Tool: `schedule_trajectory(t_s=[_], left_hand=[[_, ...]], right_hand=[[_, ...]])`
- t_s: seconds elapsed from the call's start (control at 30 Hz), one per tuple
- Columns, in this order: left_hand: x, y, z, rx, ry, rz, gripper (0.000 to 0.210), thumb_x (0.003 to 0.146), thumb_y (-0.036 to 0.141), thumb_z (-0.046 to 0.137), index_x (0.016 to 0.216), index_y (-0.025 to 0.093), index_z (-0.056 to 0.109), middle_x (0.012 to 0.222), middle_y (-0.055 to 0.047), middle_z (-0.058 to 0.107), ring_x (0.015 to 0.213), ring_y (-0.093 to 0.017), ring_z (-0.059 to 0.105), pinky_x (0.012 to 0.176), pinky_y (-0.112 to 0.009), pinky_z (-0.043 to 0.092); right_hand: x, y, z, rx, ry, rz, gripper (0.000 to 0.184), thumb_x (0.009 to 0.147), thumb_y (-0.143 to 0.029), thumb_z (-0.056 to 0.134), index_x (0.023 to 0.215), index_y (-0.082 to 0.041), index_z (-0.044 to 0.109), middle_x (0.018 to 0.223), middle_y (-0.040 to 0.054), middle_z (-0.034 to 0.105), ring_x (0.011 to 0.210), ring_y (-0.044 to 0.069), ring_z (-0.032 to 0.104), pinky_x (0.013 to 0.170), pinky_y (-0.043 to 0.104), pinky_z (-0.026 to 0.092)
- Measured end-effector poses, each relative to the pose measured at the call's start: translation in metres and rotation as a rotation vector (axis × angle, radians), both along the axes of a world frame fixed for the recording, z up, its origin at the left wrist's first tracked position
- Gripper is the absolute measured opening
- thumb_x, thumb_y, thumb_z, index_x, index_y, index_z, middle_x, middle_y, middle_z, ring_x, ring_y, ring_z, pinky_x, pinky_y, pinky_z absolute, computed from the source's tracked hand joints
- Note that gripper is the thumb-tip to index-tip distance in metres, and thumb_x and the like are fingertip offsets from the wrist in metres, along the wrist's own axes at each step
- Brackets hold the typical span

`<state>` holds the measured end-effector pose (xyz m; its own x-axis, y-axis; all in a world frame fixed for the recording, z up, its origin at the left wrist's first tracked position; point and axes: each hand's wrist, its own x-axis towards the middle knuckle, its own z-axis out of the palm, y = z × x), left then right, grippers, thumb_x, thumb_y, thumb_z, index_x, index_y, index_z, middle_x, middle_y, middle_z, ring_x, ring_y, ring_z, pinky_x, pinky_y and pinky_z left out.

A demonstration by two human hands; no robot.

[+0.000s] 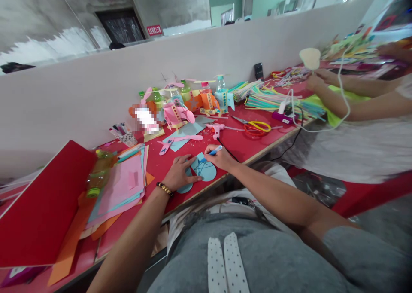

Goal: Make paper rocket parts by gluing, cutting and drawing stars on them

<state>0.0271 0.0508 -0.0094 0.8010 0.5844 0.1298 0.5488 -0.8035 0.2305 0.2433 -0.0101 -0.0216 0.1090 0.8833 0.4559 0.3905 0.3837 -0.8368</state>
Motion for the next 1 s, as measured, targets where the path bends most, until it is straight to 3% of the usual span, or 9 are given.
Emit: schedule_trajectory(t_s=[1.0], left_hand=[[-0.0009,0.0013,-0.002,0.028,-0.003,-0.005,0.088,0.07,0.07,0.065,0.14,0.021,0.049,0.143,-0.013,0.046,0.129,-0.035,0.04,0.109,-0.05,0.033]], right_hand=[[0.0009,-0.0019,0.0013,-0.008,0.018,-0.042,0.01,0.075,-0.022,0.057,0.066,-0.017,0.059,0.062,-0.0021,0.06,0.059,0.011,0.051,0.059,0.023,0.039]])
